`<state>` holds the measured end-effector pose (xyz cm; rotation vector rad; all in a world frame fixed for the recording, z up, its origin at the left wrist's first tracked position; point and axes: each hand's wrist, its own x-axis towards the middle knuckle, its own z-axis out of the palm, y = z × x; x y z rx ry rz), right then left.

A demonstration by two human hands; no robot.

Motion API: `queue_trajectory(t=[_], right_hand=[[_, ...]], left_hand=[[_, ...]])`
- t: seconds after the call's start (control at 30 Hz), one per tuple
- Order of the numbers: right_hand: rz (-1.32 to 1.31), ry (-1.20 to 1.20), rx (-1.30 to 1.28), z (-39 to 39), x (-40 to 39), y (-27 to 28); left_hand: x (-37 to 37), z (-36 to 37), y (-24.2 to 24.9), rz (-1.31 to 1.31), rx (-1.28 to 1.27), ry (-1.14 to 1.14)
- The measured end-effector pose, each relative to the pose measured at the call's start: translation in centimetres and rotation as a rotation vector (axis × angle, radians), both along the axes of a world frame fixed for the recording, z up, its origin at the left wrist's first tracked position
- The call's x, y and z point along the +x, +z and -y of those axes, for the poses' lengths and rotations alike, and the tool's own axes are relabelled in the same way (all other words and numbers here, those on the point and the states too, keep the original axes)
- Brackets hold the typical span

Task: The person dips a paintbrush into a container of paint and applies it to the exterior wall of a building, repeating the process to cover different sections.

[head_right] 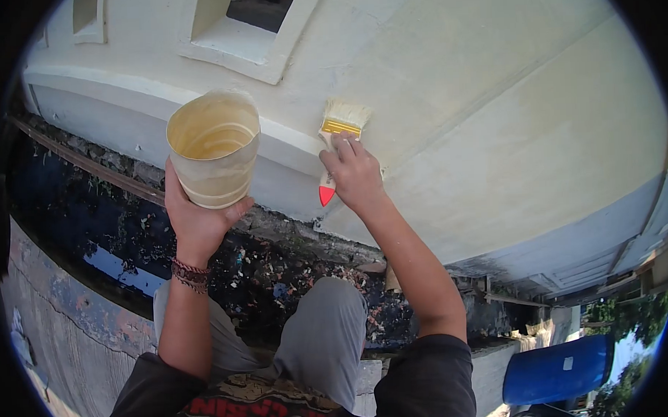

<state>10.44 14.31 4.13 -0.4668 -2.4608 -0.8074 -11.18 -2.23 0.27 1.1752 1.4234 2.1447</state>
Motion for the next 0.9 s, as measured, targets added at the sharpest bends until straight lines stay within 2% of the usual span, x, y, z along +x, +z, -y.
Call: queue_trajectory(t=[0.03, 0.1, 0.17, 0.27, 0.3, 0.33, 0.4, 0.47, 0.53, 0.6, 0.63, 0.7, 0.83, 0.9], right_hand=[[-0.003, 0.008, 0.003, 0.3, -0.2, -0.2], [-0.128, -0.021, -0.477, 1.3, -0.4, -0.4], [-0.274, 0.055, -0.583, -0.1, -0.1, 2.5], [-0.514, 0.095, -0.474, -2.3, 0.9, 6.2], [-0.519, 0.212, -0.228, -1.5, 0.6, 6.6], [-0.514, 0.216, -0.237, -1.2, 0.5, 6.2], [-0.426, 0.262, 0.171, -0.4, 0.3, 5.4], [-0.120, 0.050, 0.128, -0.3, 0.7, 1.9], [-0.024, 0.028, 0.077, 0.1, 0.7, -1.8], [0.000, -0.027, -0.418, 1.7, 0.3, -2.9], [0.003, -0.029, -0.424, 1.6, 0.3, -2.6], [-0.334, 0.159, -0.463, 1.0, -0.3, -0.4], [-0.287, 0.087, -0.604, -2.1, 0.6, 2.1], [-0.481, 0.150, -0.457, -1.7, 0.2, 3.0]], left_hand=[[-0.1, -0.1, 0.1, -0.012, 0.004, 0.013], [-0.1, 0.1, 0.1, -0.016, 0.004, 0.015], [-0.2, 0.0, 0.1, -0.018, 0.010, 0.016], [-0.4, -0.1, 0.0, -0.016, -0.009, 0.005], [-0.5, -0.3, -0.1, -0.019, 0.002, 0.012], [-0.5, -0.3, -0.3, -0.020, 0.008, 0.015], [-0.6, -0.4, -0.5, -0.015, -0.009, 0.022], [-0.4, -0.4, -0.5, -0.009, -0.026, 0.018], [-0.2, -0.5, -0.1, 0.014, -0.054, 0.023], [-0.2, -0.8, -0.3, 0.004, -0.029, 0.026], [-0.1, -0.8, -0.4, -0.004, -0.006, 0.024], [-0.2, -0.7, -0.3, -0.025, -0.007, 0.026], [-0.4, -0.7, -0.5, -0.020, -0.015, 0.018], [-0.5, -0.7, -0.3, -0.029, -0.008, 0.043]])
